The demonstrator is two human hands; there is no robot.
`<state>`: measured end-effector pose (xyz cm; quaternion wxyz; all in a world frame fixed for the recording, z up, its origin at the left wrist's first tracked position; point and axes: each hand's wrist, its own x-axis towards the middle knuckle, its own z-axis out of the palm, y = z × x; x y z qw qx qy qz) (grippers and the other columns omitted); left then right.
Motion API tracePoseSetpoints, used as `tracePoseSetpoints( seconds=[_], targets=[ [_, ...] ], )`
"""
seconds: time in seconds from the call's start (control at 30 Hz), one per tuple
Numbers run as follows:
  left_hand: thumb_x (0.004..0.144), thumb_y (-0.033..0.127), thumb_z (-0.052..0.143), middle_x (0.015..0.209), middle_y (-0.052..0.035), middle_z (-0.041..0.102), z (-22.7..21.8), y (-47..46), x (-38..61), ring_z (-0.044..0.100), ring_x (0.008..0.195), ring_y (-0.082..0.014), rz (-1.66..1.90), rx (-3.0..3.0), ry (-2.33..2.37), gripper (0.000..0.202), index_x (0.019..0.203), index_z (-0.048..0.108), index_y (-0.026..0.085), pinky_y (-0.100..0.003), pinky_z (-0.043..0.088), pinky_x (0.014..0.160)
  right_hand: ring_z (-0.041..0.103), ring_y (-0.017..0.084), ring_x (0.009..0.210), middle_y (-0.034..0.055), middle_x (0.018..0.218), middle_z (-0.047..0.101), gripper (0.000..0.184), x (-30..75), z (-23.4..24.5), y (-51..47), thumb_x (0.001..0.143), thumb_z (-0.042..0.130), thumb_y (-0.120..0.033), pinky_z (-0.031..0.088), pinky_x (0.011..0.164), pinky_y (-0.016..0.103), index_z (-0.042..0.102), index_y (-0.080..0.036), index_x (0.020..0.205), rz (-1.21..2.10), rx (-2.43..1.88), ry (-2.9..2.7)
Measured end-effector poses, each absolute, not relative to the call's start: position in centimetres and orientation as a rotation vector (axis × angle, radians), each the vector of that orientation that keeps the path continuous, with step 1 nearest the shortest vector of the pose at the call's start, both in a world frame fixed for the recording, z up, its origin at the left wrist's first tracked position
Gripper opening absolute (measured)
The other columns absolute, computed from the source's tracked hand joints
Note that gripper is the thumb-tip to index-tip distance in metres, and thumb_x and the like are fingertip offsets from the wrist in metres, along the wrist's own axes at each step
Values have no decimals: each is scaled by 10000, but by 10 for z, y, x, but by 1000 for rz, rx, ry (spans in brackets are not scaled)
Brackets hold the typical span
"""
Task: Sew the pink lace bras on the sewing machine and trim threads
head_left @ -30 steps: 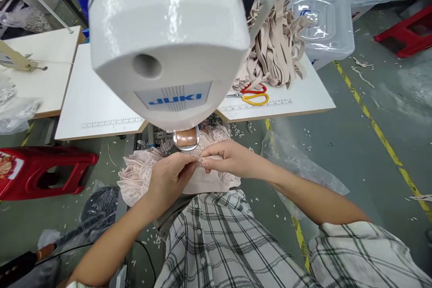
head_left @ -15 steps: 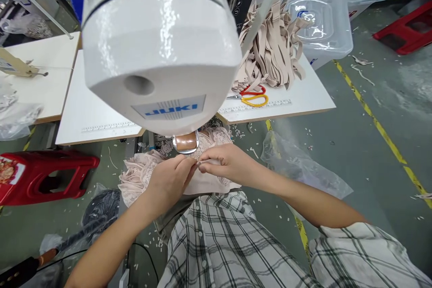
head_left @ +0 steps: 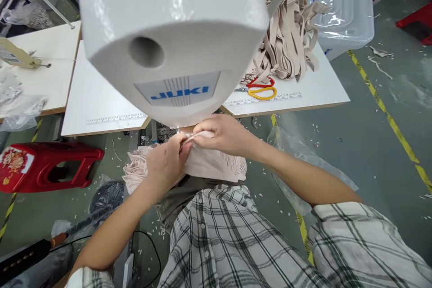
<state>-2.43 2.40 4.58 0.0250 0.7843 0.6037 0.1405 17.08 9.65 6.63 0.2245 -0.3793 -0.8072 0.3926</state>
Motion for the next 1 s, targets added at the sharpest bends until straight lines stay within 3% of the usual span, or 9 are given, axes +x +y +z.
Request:
tracePoseSetpoints(
  seconds=[0.1, 0.23, 0.4, 0.5, 0.57, 0.67, 0.73, 0.83, 1.0],
  targets=[
    [978, 200, 461, 635, 21, 592, 32, 26, -40, 532, 564, -140, 593, 2771, 1685, 230, 1109, 648, 227, -272, 271, 526, 455, 102, 630, -14, 685, 606, 142, 164, 78, 106, 791, 568, -213, 244, 580, 272, 660, -169, 691, 1103, -1163, -2294],
    [910, 57, 473, 777, -4, 648, 21, 29, -56, 565, 675, -142, 836, 2996, 1412, 460, 1333, 550, 222, -254, 367, 613, 399, 100, 591, -14, 649, 573, 178, 160, 88, 107, 784, 528, -211, 223, 565, 289, 609, -171, 631, 1049, -1218, -2381],
    [916, 79, 443, 679, 13, 581, 30, 30, -55, 517, 586, -129, 574, 3012, 1466, 434, 1285, 596, 248, -264, 312, 537, 462, 138, 631, 13, 653, 573, 212, 162, 81, 104, 831, 533, -221, 280, 582, 298, 640, -187, 651, 925, -1197, -2447],
    [925, 121, 436, 617, 17, 523, 41, 26, -46, 480, 525, -123, 351, 2904, 1615, 402, 1262, 607, 257, -288, 200, 472, 562, 219, 905, 61, 929, 654, 196, 167, 59, 91, 921, 540, -302, 412, 790, 341, 723, -237, 936, 624, -1137, -2391],
    [927, 131, 428, 617, 13, 523, 48, 25, -41, 481, 520, -126, 264, 2858, 1653, 383, 1256, 598, 231, -296, 160, 461, 533, 268, 1092, 81, 1122, 622, 219, 169, 40, 79, 928, 575, -360, 395, 972, 431, 707, -293, 1089, 378, -1123, -2277],
    [917, 118, 424, 589, 23, 495, 52, 29, -45, 462, 500, -130, 257, 2892, 1573, 373, 1241, 591, 200, -296, 140, 455, 538, 266, 1116, 73, 1126, 597, 203, 168, 21, 65, 907, 616, -317, 373, 1043, 488, 714, -337, 1083, 167, -1138, -2139],
    [888, 77, 427, 577, 32, 469, 51, 38, -55, 448, 494, -127, 259, 2966, 1400, 429, 1268, 574, 211, -292, 152, 454, 578, 233, 1014, 62, 1016, 616, 204, 165, 17, 60, 907, 605, -261, 424, 991, 455, 720, -322, 1064, 155, -1132, -2100],
    [838, 5, 415, 590, 37, 463, 48, 53, -72, 445, 501, -116, 188, 3046, 1161, 558, 1312, 544, 270, -286, 179, 461, 601, 180, 868, 50, 918, 629, 215, 162, 17, 56, 933, 554, -233, 495, 780, 334, 705, -289, 1075, 313, -1138, -2088],
    [848, 37, 439, 553, 45, 437, 48, 50, -65, 412, 464, -111, 180, 3065, 1287, 478, 1240, 578, 272, -295, 152, 458, 613, 138, 725, 75, 1086, 592, 408, 161, 3, 45, 952, 536, -336, 515, 589, 278, 452, -253, 1342, 880, -1228, -1812]
  ],
)
